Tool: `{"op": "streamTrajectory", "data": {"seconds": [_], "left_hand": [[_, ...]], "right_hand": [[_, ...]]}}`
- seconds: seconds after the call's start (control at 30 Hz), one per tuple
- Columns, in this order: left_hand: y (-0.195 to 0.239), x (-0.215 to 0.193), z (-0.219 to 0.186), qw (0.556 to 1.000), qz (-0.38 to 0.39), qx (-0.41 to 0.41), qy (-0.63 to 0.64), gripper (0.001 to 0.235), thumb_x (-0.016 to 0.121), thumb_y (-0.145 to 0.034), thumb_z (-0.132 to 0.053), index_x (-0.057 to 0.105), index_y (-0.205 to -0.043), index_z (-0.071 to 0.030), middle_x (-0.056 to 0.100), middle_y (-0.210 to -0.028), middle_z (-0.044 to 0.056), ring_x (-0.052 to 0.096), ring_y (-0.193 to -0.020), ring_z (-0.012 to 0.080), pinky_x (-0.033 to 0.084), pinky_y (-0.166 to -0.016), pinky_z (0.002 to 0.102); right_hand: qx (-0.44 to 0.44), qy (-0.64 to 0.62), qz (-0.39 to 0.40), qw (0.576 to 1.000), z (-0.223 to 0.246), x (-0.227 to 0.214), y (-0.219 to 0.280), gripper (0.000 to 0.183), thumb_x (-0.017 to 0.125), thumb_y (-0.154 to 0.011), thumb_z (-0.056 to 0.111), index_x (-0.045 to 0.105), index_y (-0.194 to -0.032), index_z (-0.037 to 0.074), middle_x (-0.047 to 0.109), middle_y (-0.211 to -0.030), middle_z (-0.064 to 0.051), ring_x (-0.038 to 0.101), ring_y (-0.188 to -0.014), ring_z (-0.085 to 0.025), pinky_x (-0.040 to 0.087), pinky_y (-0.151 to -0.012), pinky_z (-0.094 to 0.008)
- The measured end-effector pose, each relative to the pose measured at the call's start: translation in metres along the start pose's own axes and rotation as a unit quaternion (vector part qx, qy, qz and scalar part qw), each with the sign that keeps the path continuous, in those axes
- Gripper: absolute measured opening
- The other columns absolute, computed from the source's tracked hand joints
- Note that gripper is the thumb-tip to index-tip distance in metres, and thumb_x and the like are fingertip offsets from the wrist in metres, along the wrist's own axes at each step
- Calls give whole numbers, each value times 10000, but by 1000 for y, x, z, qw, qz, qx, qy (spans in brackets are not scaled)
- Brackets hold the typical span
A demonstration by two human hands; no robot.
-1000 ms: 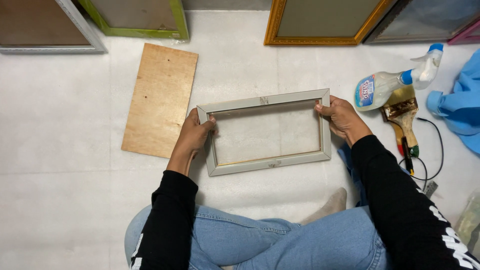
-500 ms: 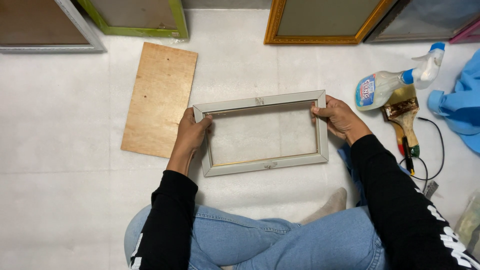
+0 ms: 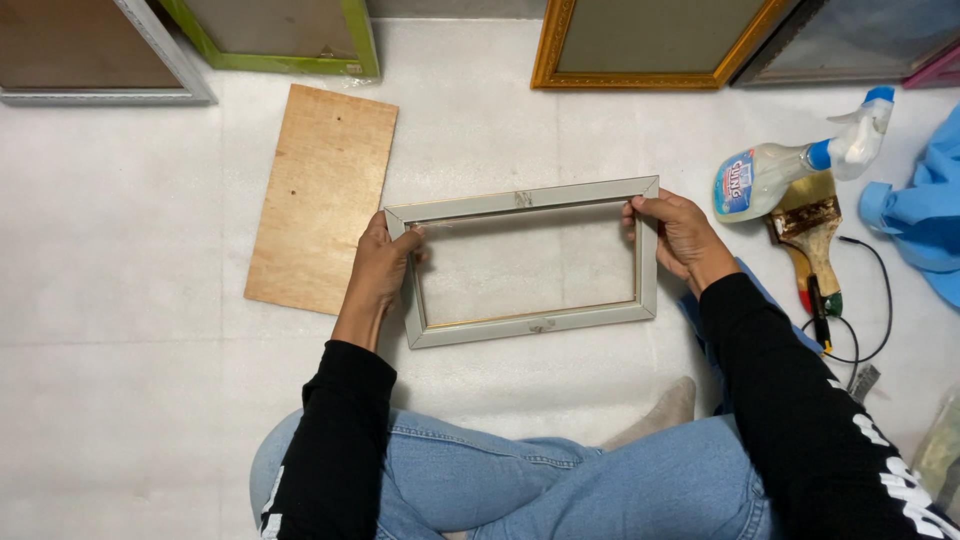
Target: Cleaning the glass of a picture frame and applying adhesive spacers to the inner edges
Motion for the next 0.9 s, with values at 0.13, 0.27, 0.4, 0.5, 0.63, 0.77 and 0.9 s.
{"op": "streamTrajectory", "data": {"seconds": [0.13, 0.27, 0.4, 0.5, 0.63, 0.77, 0.9], "left_hand": [[-7, -2, 9, 1000, -2, 6, 26, 358, 710, -848, -32, 561, -1173, -5, 619, -863, 47, 635, -720, 135, 620, -655, 281], [-8, -3, 10, 998, -10, 0, 62, 371, 693, -836, -20, 564, -1184, -9, 614, -881, 35, 627, -736, 113, 638, -667, 253], [-15, -8, 18, 999, 5, 21, 24, 449, 653, -824, 8, 550, -1261, 15, 644, -954, 71, 645, -803, 135, 642, -705, 258], [-21, -16, 18, 990, 20, 62, -129, 507, 714, -878, -85, 567, -1350, 26, 679, -1084, 157, 648, -993, 225, 620, -810, 386], [-27, -22, 21, 969, 12, 76, -233, 582, 768, -872, -181, 583, -1398, -17, 622, -1228, 259, 646, -1161, 396, 575, -946, 493], [-31, -22, 30, 940, 11, 47, -337, 622, 741, -890, -298, 565, -1456, -112, 639, -1103, 167, 654, -987, 298, 545, -877, 461], [-33, -24, 33, 923, 3, 31, -384, 613, 729, -905, -326, 564, -1459, -123, 667, -1120, 166, 685, -1073, 359, 544, -924, 489]], "right_hand": [[-22, 27, -3, 999, 5, 6, 4, 182, 689, -897, 115, 653, -1072, 79, 665, -855, -40, 653, -759, -136, 574, -686, -270], [-41, 32, -4, 999, 8, 4, 5, 191, 675, -928, 65, 608, -1108, 59, 646, -849, -49, 653, -740, -131, 578, -684, -266], [-58, 67, -20, 996, 9, 1, 4, 169, 661, -955, 43, 599, -1112, 55, 654, -848, -43, 670, -748, -119, 574, -709, -239], [-86, 162, -51, 982, 17, 2, 6, 186, 702, -975, 117, 625, -1140, 79, 634, -924, 17, 621, -824, -86, 528, -766, -232], [-84, 284, -66, 953, 22, -5, 5, 229, 757, -986, 202, 682, -1167, 84, 622, -1006, -42, 578, -932, -159, 487, -822, -337], [-99, 456, -148, 872, 24, -33, -11, 563, 753, -900, 311, 605, -1335, -15, 556, -1204, -231, 609, -1038, -342, 518, -867, -433], [-195, 533, -123, 814, 38, 5, 8, 300, 587, -898, 61, 737, -1158, 65, 595, -1041, -149, 666, -998, -379, 537, -870, -445]]}}
Point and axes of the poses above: each hand's wrist, its own y-axis away from the middle knuckle, its own x-axis out of the palm, z = x × y, the point moved 9 cm from there along -y, towards the middle knuckle
